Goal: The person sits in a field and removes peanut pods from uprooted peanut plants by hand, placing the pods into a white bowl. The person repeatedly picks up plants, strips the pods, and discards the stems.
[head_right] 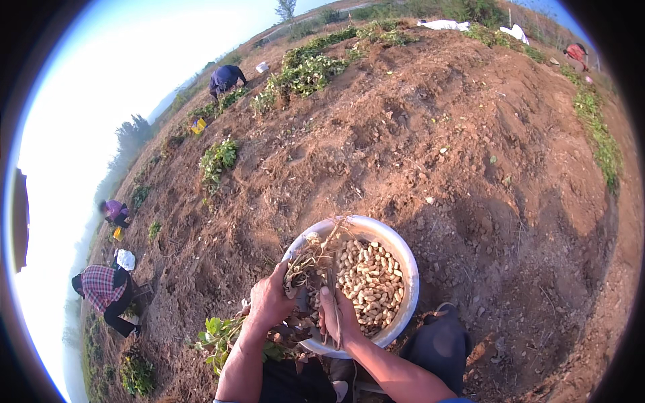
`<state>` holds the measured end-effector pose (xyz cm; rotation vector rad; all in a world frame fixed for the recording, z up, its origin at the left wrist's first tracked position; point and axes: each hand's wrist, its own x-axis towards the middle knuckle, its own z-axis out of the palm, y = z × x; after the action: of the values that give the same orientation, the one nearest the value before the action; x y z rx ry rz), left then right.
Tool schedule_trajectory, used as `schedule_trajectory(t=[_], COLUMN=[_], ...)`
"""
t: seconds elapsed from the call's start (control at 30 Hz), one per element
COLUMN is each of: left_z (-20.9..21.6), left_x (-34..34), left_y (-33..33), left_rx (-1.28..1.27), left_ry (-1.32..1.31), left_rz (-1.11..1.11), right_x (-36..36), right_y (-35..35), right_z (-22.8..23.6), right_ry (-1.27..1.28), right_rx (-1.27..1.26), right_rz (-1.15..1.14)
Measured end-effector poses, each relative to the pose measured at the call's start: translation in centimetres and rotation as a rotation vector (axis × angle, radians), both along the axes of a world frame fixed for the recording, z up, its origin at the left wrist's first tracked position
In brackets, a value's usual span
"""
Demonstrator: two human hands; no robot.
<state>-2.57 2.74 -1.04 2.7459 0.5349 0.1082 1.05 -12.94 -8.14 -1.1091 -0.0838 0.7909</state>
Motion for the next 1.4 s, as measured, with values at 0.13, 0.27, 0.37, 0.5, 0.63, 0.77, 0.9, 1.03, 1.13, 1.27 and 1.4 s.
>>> schedule_trajectory(t=[0.13, 0.27, 0.37, 0.5, 0.63, 0.77, 0.9, 1.03, 1.13, 1.27, 1.4], left_z=[1.0, 0.0, 0.1, -0.5, -0.4, -0.3, -0.8, -1.3, 0.0, 0.4, -0.8], left_x=[0.4, 0.2, 0.1, 0.2, 0.5, 0.7, 0.2, 0.0, 0.4, 0.3, 0.4], left_y=[-0.7, 0.1, 0.2, 1.1, 1.0, 0.3, 0.9, 1.5, 1.2, 1.4, 2.2], left_rx=[-0.050, -0.153, -0.261, -0.504, -0.708, -0.711, -0.589, -0.358, -0.101, -0.037, -0.128], left_ry=[0.084, 0.032, -0.040, -0.066, -0.049, 0.005, 0.027, 0.124, 0.324, 0.410, 0.349], left_rz=[0.045, -0.015, -0.068, -0.123, -0.158, -0.120, -0.148, -0.140, -0.052, -0.041, -0.057], right_x=[-0.1, 0.1, 0.4, 0.5, 0.7, 2.0, 2.2, 2.1, 2.1, 1.9, 2.1], right_y=[0.4, 0.9, 0.9, 0.9, 0.7, 0.9, 0.0, -0.7, -1.2, -1.5, -1.4], right_z=[-0.7, -1.5, -1.3, -1.1, -1.8, -2.9, -1.4, -3.1, -3.2, -4.1, -4.5], right_ry=[-0.081, -0.327, -0.246, -0.197, -0.180, -0.350, -0.399, -0.267, -0.002, 0.003, -0.020], right_rx=[-0.050, -0.154, -0.193, -0.052, -0.066, -0.042, -0.182, -0.213, -0.179, -0.194, -0.240], right_rz=[-0.045, -0.120, -0.072, -0.129, -0.156, -0.237, -0.151, -0.026, 0.077, 0.196, 0.213])
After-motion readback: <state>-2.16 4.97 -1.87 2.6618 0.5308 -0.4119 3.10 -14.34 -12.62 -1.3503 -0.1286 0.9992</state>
